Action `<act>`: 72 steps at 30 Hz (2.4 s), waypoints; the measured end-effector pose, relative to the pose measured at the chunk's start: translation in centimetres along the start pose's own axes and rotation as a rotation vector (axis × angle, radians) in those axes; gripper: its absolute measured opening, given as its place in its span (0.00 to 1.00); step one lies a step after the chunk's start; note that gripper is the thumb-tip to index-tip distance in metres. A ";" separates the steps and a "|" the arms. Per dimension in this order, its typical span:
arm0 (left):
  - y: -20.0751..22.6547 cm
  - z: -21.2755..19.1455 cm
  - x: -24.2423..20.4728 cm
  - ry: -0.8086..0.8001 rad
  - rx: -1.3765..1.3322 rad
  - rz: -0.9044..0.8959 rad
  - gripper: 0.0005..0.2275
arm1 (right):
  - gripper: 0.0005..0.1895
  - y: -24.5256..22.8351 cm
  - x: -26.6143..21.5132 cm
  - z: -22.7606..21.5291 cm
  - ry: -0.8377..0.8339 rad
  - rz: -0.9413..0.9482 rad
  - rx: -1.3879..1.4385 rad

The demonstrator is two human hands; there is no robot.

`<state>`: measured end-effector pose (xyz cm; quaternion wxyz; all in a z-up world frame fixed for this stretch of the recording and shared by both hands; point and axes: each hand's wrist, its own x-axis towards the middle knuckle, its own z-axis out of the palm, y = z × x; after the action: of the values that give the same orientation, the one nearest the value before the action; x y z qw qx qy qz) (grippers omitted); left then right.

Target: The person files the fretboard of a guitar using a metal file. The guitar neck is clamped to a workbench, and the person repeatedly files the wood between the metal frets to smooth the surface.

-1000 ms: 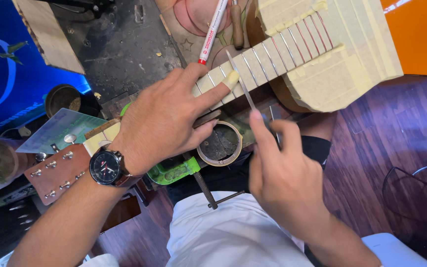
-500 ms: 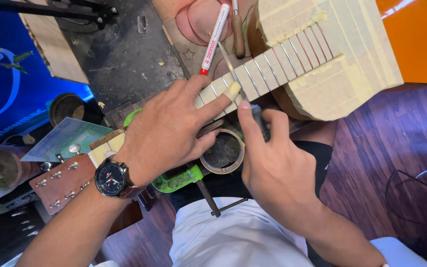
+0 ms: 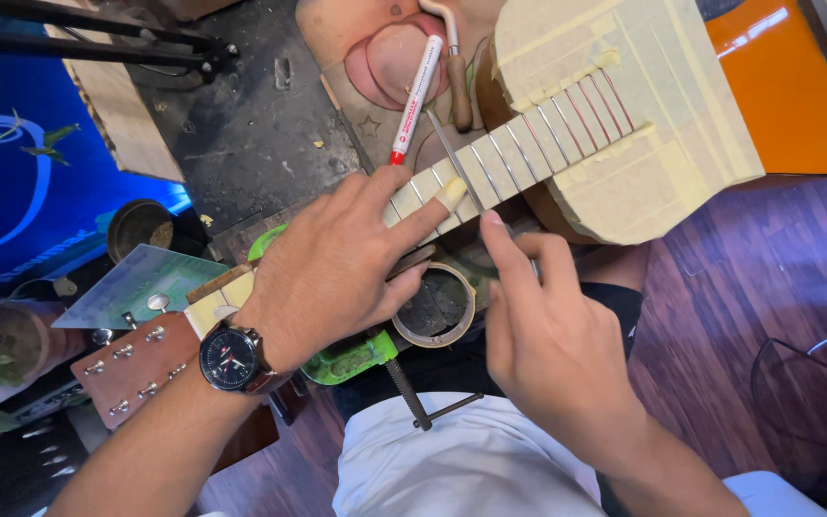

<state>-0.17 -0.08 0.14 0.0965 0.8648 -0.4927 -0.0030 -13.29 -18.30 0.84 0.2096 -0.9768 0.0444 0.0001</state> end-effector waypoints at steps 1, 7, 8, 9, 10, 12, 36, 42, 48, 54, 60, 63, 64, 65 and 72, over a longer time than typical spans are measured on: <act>0.0 0.1 0.0 0.003 0.015 0.012 0.28 | 0.27 0.4 -0.8 -0.3 0.039 -0.045 0.017; -0.1 -0.1 0.2 -0.034 -0.010 0.001 0.28 | 0.26 2.0 -3.5 0.6 0.072 0.004 0.161; -0.1 0.0 0.3 -0.037 -0.005 0.006 0.28 | 0.26 1.6 -2.6 0.6 0.077 0.007 0.166; -0.1 0.0 0.2 -0.028 -0.017 0.005 0.28 | 0.26 1.2 -1.7 0.5 0.068 0.001 0.181; -0.1 0.0 0.1 -0.019 -0.029 0.004 0.27 | 0.26 0.8 -0.8 0.4 0.059 -0.005 0.196; 0.0 0.0 0.1 -0.027 -0.025 0.004 0.27 | 0.26 1.2 -1.8 0.2 0.077 -0.038 0.193; -0.3 0.0 0.3 -0.019 -0.018 0.002 0.27 | 0.26 1.9 -1.8 -0.8 0.029 -0.057 0.405; -0.2 0.3 0.2 -0.039 -0.025 0.009 0.28 | 0.26 1.6 -0.4 -0.3 0.018 -0.018 0.425; -0.4 0.2 0.0 -0.010 -0.086 0.001 0.25 | 0.28 2.1 -3.0 0.7 0.006 -0.004 0.203; -0.1 0.2 0.0 -0.030 -0.048 0.010 0.27 | 0.31 1.7 -3.1 1.7 0.030 0.025 -0.129; 0.0 0.2 0.0 -0.018 -0.053 -0.016 0.27 | 0.34 1.0 -2.1 1.1 0.035 -0.005 -0.211; -0.1 0.2 0.1 -0.030 -0.055 -0.008 0.26 | 0.34 3.2 -6.1 2.4 0.051 -0.009 -0.245; -0.1 0.2 0.1 -0.028 -0.055 0.006 0.24 | 0.35 4.1 -7.4 3.1 0.072 -0.015 -0.254; -0.1 0.1 0.1 -0.030 -0.059 0.003 0.24 | 0.35 3.5 -6.3 3.0 0.066 -0.016 -0.254; 0.0 -0.3 -0.1 0.011 -0.067 0.031 0.22 | 0.33 0.9 -1.1 2.2 0.129 -0.050 -0.195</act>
<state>-0.15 0.02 0.43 0.1282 0.8534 -0.5051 -0.0131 -14.43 -18.10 -1.48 0.1102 -0.9913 0.0334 -0.0636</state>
